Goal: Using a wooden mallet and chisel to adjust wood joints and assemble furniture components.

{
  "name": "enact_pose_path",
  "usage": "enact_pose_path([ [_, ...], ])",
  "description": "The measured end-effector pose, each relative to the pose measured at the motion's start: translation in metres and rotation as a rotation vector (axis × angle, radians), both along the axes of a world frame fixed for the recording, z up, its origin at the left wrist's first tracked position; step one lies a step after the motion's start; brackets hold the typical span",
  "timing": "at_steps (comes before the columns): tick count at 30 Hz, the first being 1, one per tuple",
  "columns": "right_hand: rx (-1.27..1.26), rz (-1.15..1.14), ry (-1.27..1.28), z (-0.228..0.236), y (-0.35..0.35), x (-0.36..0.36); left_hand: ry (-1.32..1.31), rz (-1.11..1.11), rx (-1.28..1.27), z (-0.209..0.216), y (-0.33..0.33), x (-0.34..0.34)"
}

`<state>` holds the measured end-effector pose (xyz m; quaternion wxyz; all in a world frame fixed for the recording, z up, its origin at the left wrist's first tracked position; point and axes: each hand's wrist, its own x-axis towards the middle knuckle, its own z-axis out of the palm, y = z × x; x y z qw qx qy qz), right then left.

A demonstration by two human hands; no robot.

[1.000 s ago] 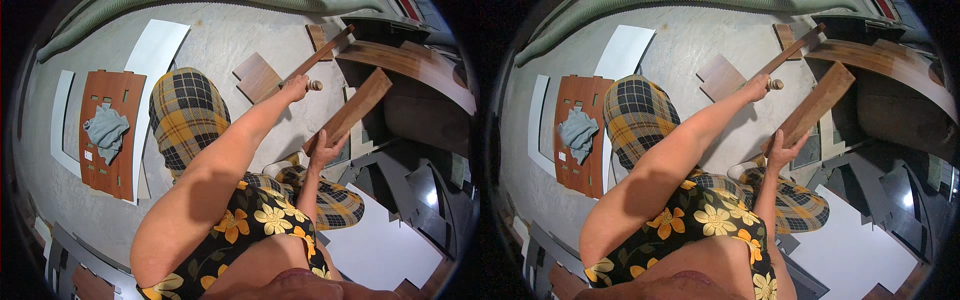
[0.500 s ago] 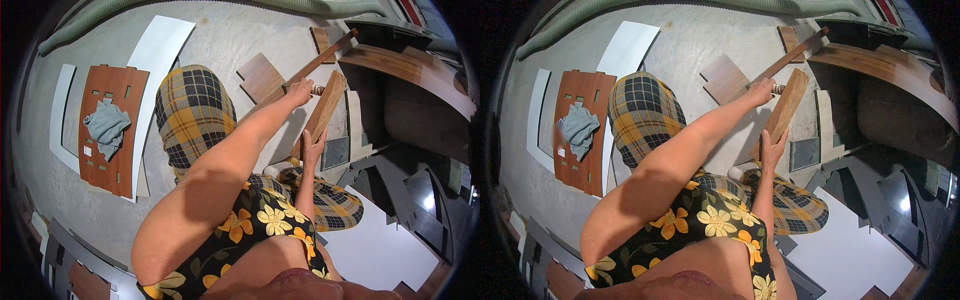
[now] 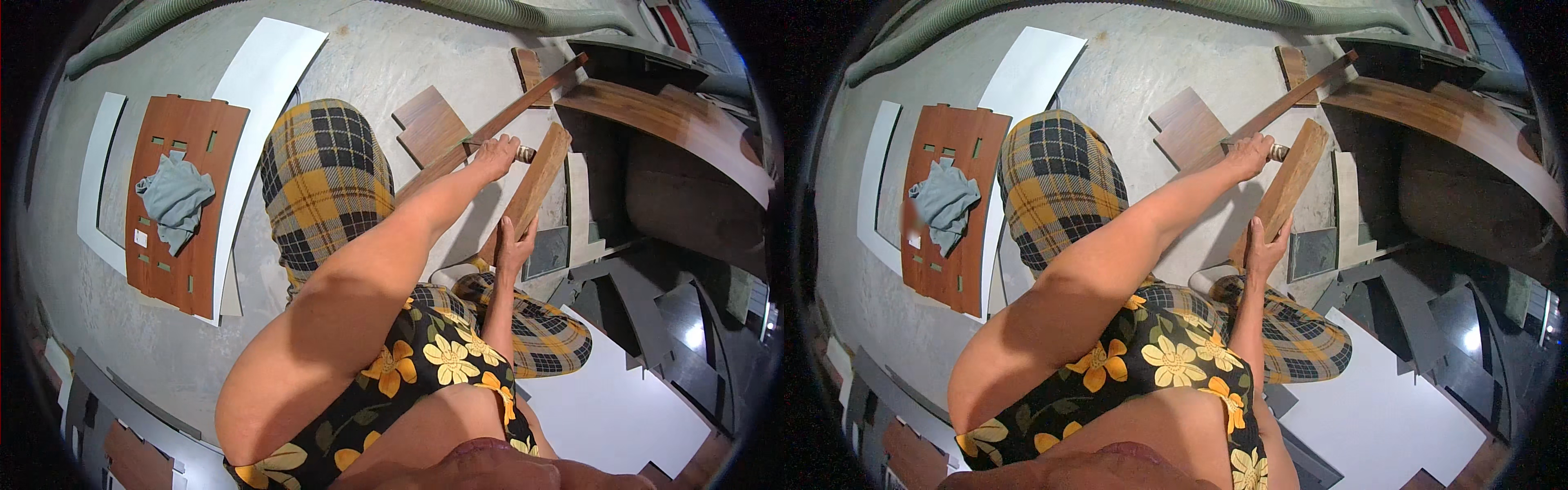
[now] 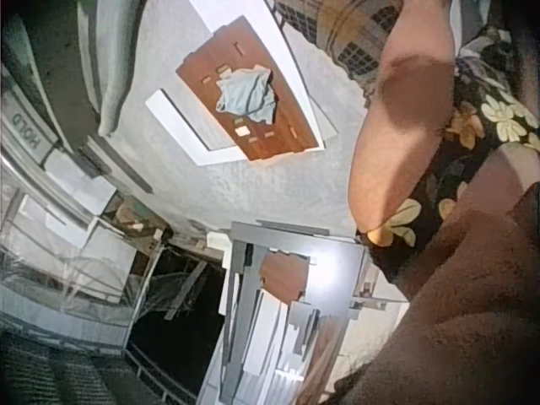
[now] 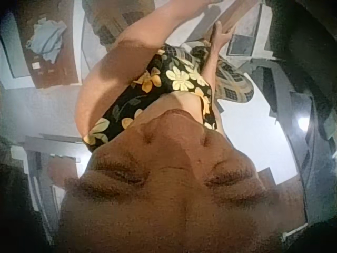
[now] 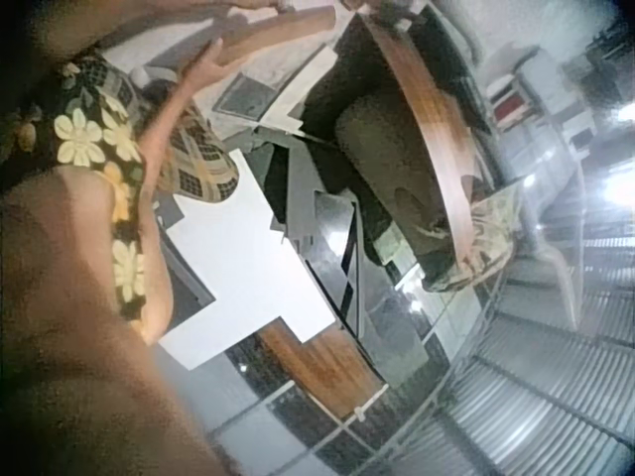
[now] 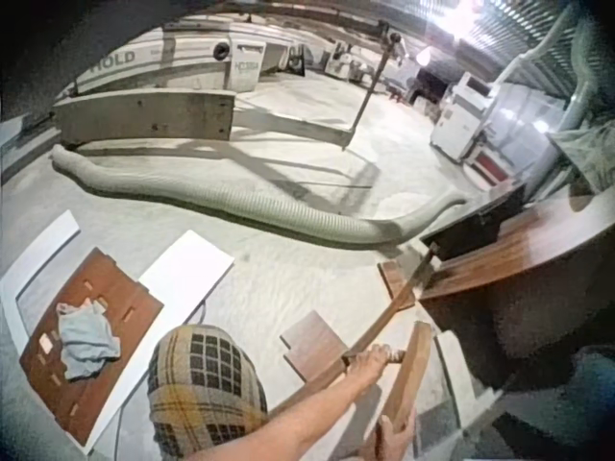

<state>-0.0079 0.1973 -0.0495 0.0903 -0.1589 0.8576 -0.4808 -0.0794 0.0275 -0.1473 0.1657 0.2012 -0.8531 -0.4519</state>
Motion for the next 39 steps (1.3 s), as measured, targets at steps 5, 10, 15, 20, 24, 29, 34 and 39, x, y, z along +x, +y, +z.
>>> enact_pose_path([
  [5,0.009,-0.039,0.134,0.005,0.008,-0.003,-0.038,-0.049,0.018,0.007,-0.002,0.005],
  [10,0.066,-0.048,0.381,0.011,0.006,-0.001,-0.051,-0.045,0.014,-0.003,-0.006,0.004],
  [15,0.173,0.027,0.191,0.006,0.001,0.002,-0.020,-0.040,0.006,-0.008,-0.005,0.001],
  [20,0.249,0.038,0.021,0.010,-0.004,0.004,-0.044,-0.060,0.034,-0.013,-0.006,0.000],
  [24,0.240,0.056,0.074,0.004,-0.003,0.004,-0.013,-0.058,0.018,-0.011,-0.005,0.002],
  [29,0.212,0.063,0.065,0.000,-0.002,0.005,-0.021,-0.051,0.003,-0.017,-0.006,-0.001],
  [34,0.169,0.026,0.062,-0.004,0.003,0.004,0.014,-0.032,-0.038,-0.021,-0.002,-0.001],
  [39,0.103,0.026,0.124,0.002,0.003,0.002,-0.020,-0.026,-0.029,-0.016,0.000,0.003],
])
